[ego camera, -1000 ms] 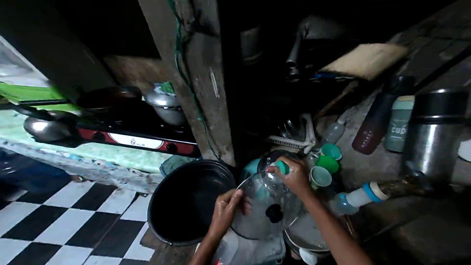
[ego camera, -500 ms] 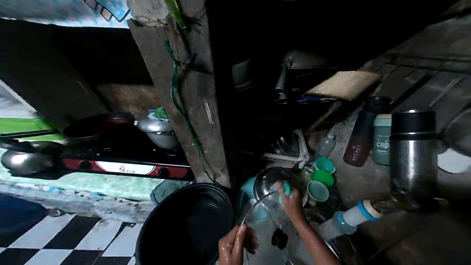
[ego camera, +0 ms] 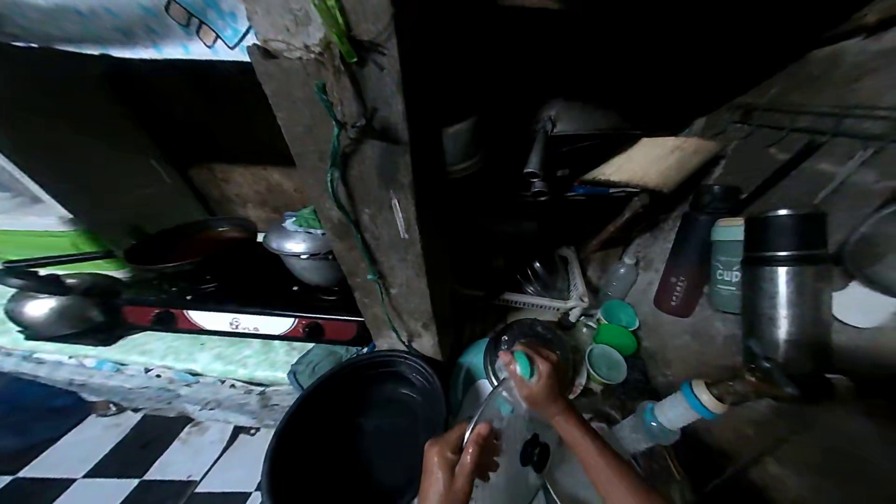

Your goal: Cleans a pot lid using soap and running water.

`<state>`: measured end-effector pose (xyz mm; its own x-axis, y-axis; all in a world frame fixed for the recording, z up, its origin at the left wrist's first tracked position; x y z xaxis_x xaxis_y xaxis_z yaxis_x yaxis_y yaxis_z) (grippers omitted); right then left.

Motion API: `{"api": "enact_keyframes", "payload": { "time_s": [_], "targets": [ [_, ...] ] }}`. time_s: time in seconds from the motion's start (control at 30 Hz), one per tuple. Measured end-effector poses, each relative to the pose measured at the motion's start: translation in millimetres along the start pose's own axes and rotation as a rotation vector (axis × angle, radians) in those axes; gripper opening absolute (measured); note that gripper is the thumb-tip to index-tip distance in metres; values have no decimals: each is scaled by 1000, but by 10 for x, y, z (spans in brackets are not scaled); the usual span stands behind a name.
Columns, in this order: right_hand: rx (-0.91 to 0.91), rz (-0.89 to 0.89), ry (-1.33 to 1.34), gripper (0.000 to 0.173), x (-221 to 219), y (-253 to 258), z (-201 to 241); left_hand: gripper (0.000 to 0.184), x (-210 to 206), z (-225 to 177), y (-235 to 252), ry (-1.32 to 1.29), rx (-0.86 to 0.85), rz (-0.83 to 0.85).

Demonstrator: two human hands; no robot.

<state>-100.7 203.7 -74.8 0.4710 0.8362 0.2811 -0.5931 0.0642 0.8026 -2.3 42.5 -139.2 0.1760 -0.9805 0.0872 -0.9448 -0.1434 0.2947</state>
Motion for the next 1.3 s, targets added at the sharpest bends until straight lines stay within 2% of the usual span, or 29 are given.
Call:
{"api": "enact_keyframes", "payload": {
  "time_s": [0.07, 0.1, 0.17, 0.23, 0.3, 0.37, 0.43, 0.47, 0.5, 0.53, 0.6, 0.67, 0.7, 0.73, 0.8, 0.87, 0.93, 1.03, 1.13, 1.2, 1.3],
  "targets": [
    [-240, 47, -41, 44, -29, -71, -255, 34, 1, 84, -59, -30, 37, -14],
    [-231, 53, -75, 44, -51, -104, -253, 33, -5, 126, -69, -30, 71, 11],
    [-27, 89, -85, 41, -112, -186, 43, 32, -37, 164, -35, 6, 136, 114],
    [272, 114, -59, 39, -175, -325, 459, 31, -96, 110, -4, 104, 29, 155],
    [348, 105, 13, 38, -177, -324, 556, 32, -110, 46, 15, 146, -61, 102],
    [126, 87, 59, 39, -125, -259, 271, 34, -71, 55, -30, 102, -32, 30],
    [-287, 69, 9, 43, -34, -211, -242, 35, 25, 95, -85, 25, 12, -51],
    [-437, 53, -35, 44, 1, -216, -439, 34, 61, 101, -99, -2, 20, -81],
    [-475, 48, -75, 45, 14, -235, -502, 33, 70, 95, -104, -5, 25, -90],
    [-416, 57, -94, 44, 10, -242, -418, 31, 57, 92, -88, 14, 33, -74],
    [-65, 82, -94, 41, -62, -274, 15, 29, -19, 94, -16, 121, 50, 21],
    [273, 153, -35, 39, -182, -392, 458, 27, -127, 70, 6, 194, -6, 96],
    [337, 168, -5, 39, -211, -401, 531, 27, -165, 80, 4, 177, -13, 107],
    [323, 170, 26, 39, -215, -382, 497, 28, -187, 109, -9, 138, 18, 101],
    [98, 153, 70, 34, -171, -344, 174, 32, -137, 179, -65, 51, 127, 44],
    [-237, 123, 59, 32, -65, -358, -337, 33, 47, 225, -104, -19, 161, -84],
    [-407, 50, 31, 34, 64, -520, -678, 34, 290, 304, -135, -97, 179, -252],
    [-350, 38, -3, 43, 125, -958, -701, 37, 477, 474, -110, -258, 234, -484],
    [-244, 106, -28, 49, 33, -1527, -287, 39, 474, 694, -117, -323, 316, -635],
    [-197, 139, -23, 53, -29, -1840, -3, 41, 446, 831, -156, -301, 364, -667],
    [-132, 146, -24, 49, -57, -1992, 77, 41, 438, 866, -229, -160, 349, -658]
  ]
}}
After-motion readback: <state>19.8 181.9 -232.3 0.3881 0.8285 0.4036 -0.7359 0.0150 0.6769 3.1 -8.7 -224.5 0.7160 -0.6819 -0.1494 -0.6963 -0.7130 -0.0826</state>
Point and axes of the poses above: each hand's wrist, its own y-axis towards the middle knuckle, its own x-axis out of the back of the hand, z = x × y, the point moved 9 cm from there along y, towards the middle knuckle, and after that the axes turned 7 degrees about -z, right-handed, at the moved point
